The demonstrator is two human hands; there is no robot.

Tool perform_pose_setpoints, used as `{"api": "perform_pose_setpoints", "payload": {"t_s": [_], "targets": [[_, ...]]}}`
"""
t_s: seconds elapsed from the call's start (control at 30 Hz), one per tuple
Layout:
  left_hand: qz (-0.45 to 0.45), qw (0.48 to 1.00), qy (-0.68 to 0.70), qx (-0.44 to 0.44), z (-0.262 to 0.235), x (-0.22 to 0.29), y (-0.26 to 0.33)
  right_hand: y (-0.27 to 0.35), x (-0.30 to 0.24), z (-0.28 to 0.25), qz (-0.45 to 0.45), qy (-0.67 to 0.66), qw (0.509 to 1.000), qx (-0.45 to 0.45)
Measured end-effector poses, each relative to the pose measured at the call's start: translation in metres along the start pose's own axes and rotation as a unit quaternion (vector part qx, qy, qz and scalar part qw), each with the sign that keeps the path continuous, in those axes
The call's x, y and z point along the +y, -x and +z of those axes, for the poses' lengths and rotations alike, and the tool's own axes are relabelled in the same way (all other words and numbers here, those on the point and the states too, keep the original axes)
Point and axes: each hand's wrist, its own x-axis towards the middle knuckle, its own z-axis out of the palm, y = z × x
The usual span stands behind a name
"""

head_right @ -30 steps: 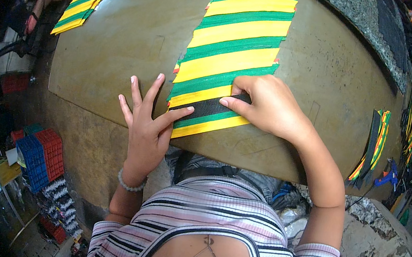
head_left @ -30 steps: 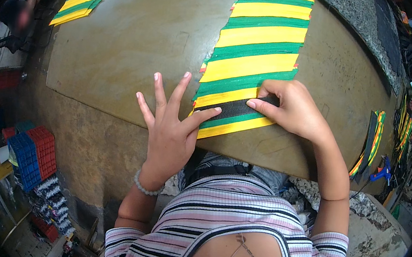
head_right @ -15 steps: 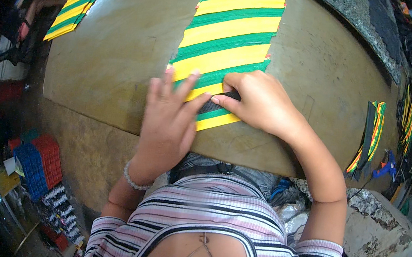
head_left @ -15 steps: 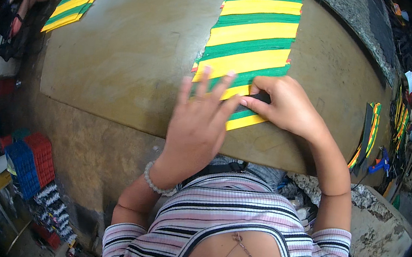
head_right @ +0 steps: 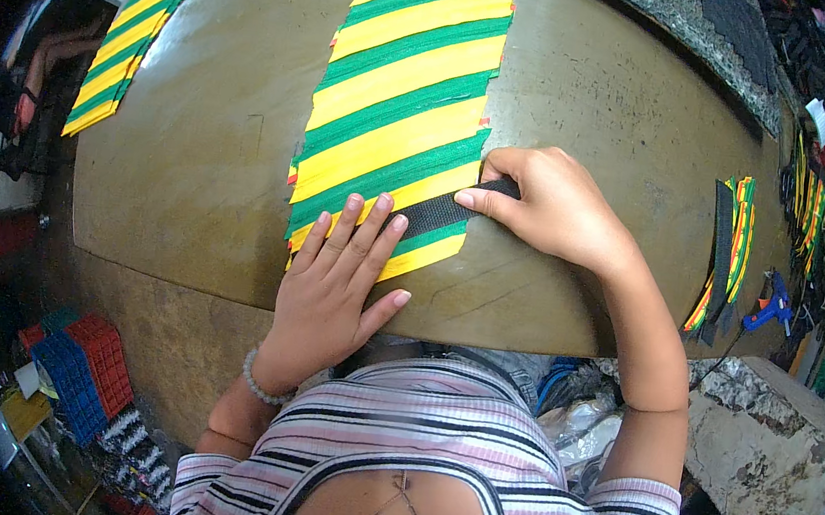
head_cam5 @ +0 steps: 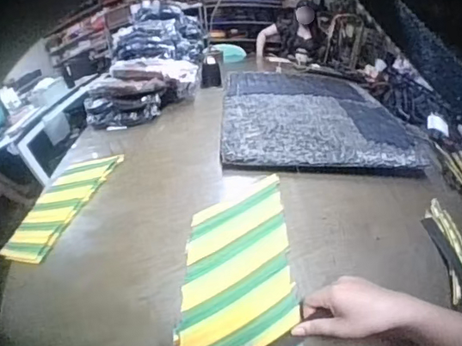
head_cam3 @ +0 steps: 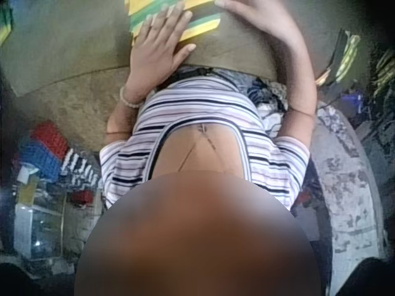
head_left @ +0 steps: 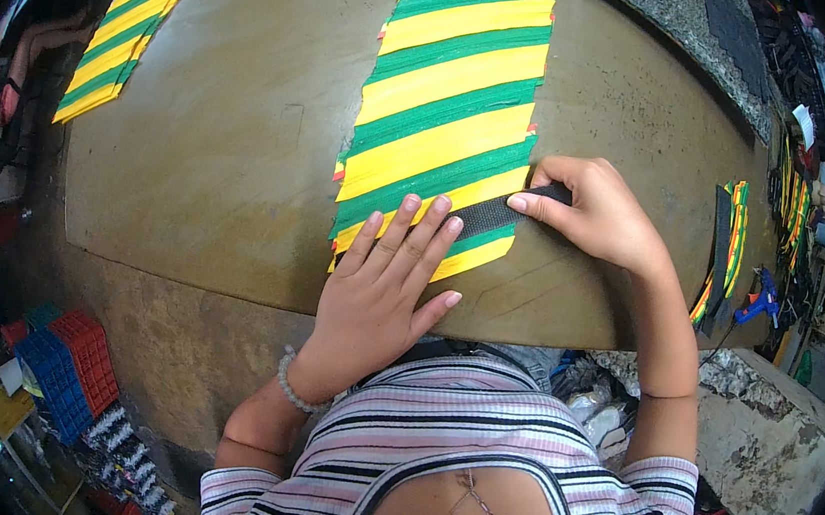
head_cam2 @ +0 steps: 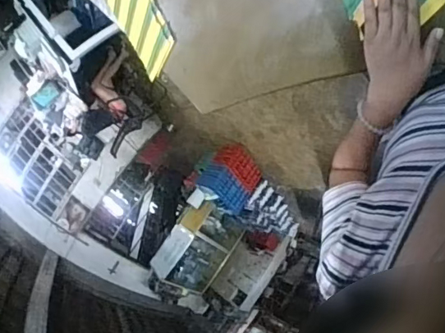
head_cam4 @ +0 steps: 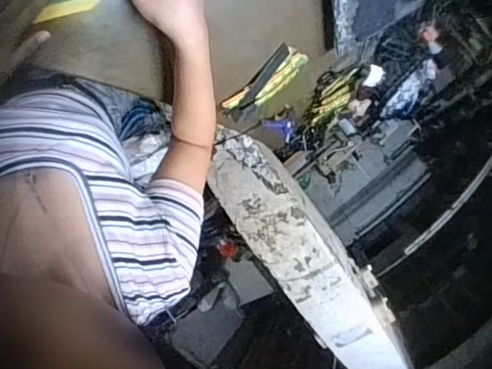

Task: The person assembles small rectangular pieces with green and yellow stripes by attaching black strips to their edges. They repeatedly pick up pieces, align and press the black strips, and place finished units on the table. The person briefly leaves the table to retrieve a power adapter from a bag and returns to continue assembling.

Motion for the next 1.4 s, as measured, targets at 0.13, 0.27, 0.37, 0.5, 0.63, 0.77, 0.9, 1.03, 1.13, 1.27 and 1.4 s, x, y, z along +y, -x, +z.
{"api": "perform_pose_setpoints", "payload": {"t_s": [0.13, 0.27, 0.37, 0.5, 0.63, 0.77, 0.9, 1.03, 1.13, 1.27, 1.4], "targets": [[0.002, 1.000, -0.002, 0.004, 0.000, -0.001, 0.001, 0.000, -0.003, 0.003, -0.006, 0.012, 1.000, 0.015], [0.002, 1.000, 0.005, 0.012, 0.000, -0.001, 0.001, 0.000, -0.005, 0.003, 0.003, 0.024, 0.999, 0.021], [0.003, 1.000, 0.008, 0.017, -0.001, 0.000, 0.001, 0.001, -0.004, 0.003, 0.013, 0.021, 1.000, 0.015], [0.003, 1.000, 0.005, 0.016, -0.001, 0.000, 0.000, 0.000, 0.000, 0.006, -0.013, -0.005, 0.999, 0.044], [0.004, 1.000, 0.001, 0.019, -0.001, 0.001, 0.000, 0.000, 0.005, 0.008, -0.029, -0.014, 0.998, 0.049], [0.003, 1.000, 0.002, 0.024, -0.001, 0.002, 0.000, 0.001, 0.010, 0.007, -0.020, -0.047, 0.998, 0.032], [0.006, 1.000, -0.005, 0.024, -0.001, 0.002, 0.001, 0.001, 0.005, 0.003, 0.003, -0.027, 1.000, 0.004], [0.007, 1.000, -0.002, 0.028, 0.000, 0.002, 0.001, 0.012, -0.018, 0.011, -0.012, 0.092, 0.992, 0.086], [0.007, 0.999, -0.003, 0.031, 0.001, 0.001, 0.001, 0.033, -0.040, 0.029, -0.098, 0.200, 0.962, 0.160], [0.012, 1.000, -0.011, 0.018, 0.002, -0.001, 0.001, 0.047, -0.048, 0.044, -0.233, -0.046, 0.970, 0.058], [0.008, 1.000, 0.012, 0.024, 0.003, -0.003, 0.001, 0.041, -0.031, 0.038, 0.000, -0.224, 0.956, 0.189]]}}
